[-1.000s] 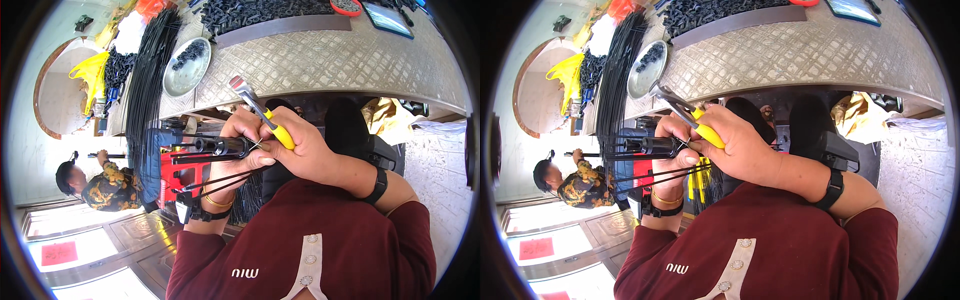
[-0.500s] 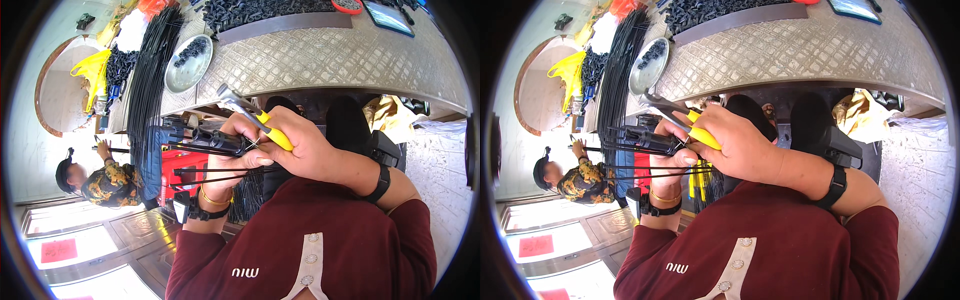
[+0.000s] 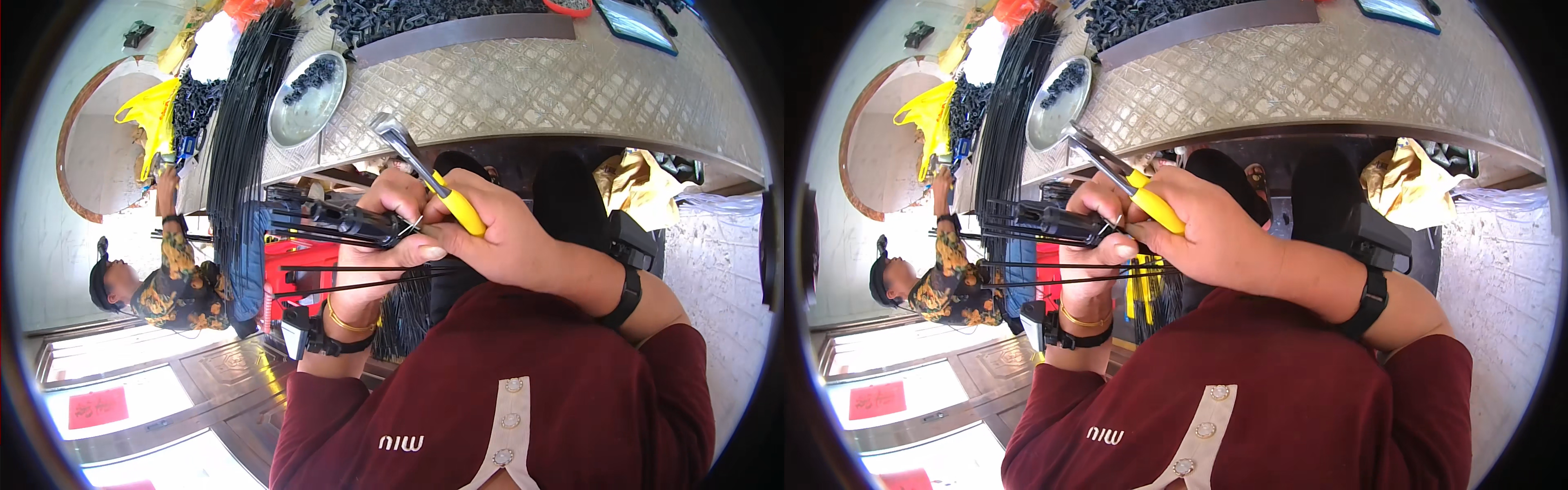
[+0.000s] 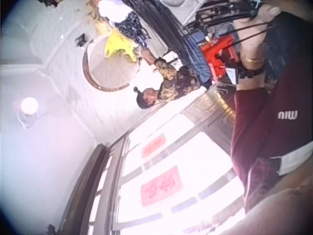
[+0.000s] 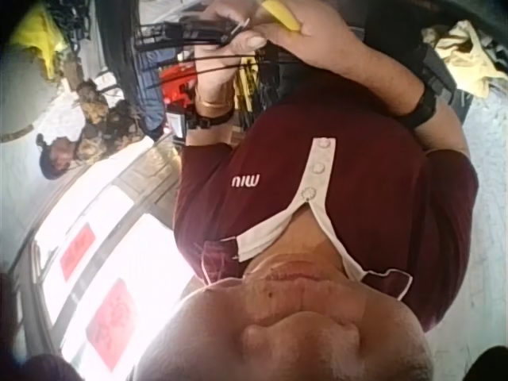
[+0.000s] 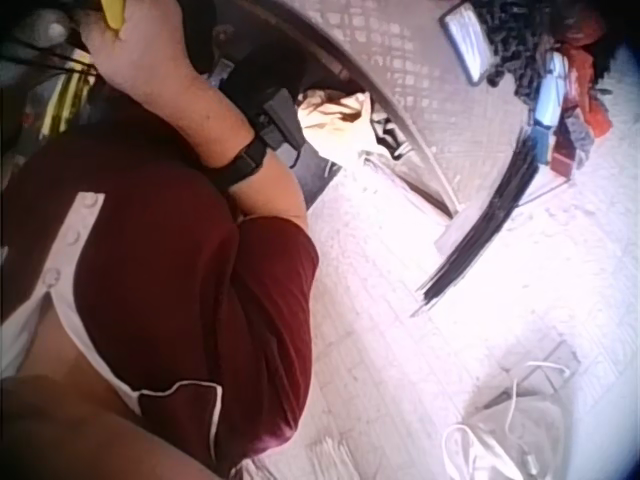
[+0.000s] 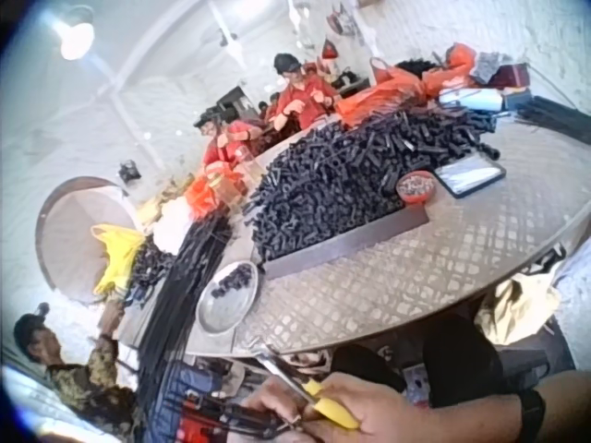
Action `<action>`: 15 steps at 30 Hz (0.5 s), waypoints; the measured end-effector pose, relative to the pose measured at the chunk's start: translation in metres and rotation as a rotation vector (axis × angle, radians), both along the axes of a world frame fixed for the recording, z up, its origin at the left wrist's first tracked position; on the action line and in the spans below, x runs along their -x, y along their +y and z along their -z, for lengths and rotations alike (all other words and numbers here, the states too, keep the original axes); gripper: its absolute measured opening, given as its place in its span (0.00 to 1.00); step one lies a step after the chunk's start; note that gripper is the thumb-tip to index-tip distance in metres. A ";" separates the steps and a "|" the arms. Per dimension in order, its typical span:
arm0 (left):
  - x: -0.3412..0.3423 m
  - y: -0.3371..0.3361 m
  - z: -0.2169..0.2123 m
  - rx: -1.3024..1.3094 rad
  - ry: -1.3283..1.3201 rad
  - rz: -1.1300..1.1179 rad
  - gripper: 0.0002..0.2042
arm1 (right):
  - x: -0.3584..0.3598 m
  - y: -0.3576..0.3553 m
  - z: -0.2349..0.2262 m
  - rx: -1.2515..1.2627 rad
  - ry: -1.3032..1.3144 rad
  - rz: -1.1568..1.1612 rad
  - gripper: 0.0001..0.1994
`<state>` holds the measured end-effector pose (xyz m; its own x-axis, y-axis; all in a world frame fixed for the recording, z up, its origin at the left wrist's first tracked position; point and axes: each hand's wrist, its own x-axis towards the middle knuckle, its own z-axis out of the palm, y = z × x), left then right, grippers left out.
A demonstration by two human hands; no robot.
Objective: Assembling black umbrella ribs and stretchers using manual assembly and pliers.
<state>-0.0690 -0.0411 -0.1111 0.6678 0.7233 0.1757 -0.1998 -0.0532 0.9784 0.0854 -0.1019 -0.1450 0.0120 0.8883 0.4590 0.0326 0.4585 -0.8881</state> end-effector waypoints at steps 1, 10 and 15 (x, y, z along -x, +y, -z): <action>0.004 0.006 0.002 -0.010 -0.023 0.048 0.15 | -0.003 0.002 -0.001 0.050 0.009 -0.057 0.05; 0.020 0.026 0.019 0.052 -0.093 0.051 0.19 | -0.007 0.015 0.019 0.239 0.042 -0.121 0.05; 0.020 0.028 0.025 0.077 -0.117 0.026 0.22 | 0.010 0.020 0.033 0.137 0.021 -0.081 0.05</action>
<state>-0.0888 -0.0131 -0.1357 0.6649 0.7201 0.1983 -0.3131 0.0276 0.9493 0.0756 -0.0816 -0.1783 -0.0537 0.9409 0.3343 -0.0189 0.3338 -0.9425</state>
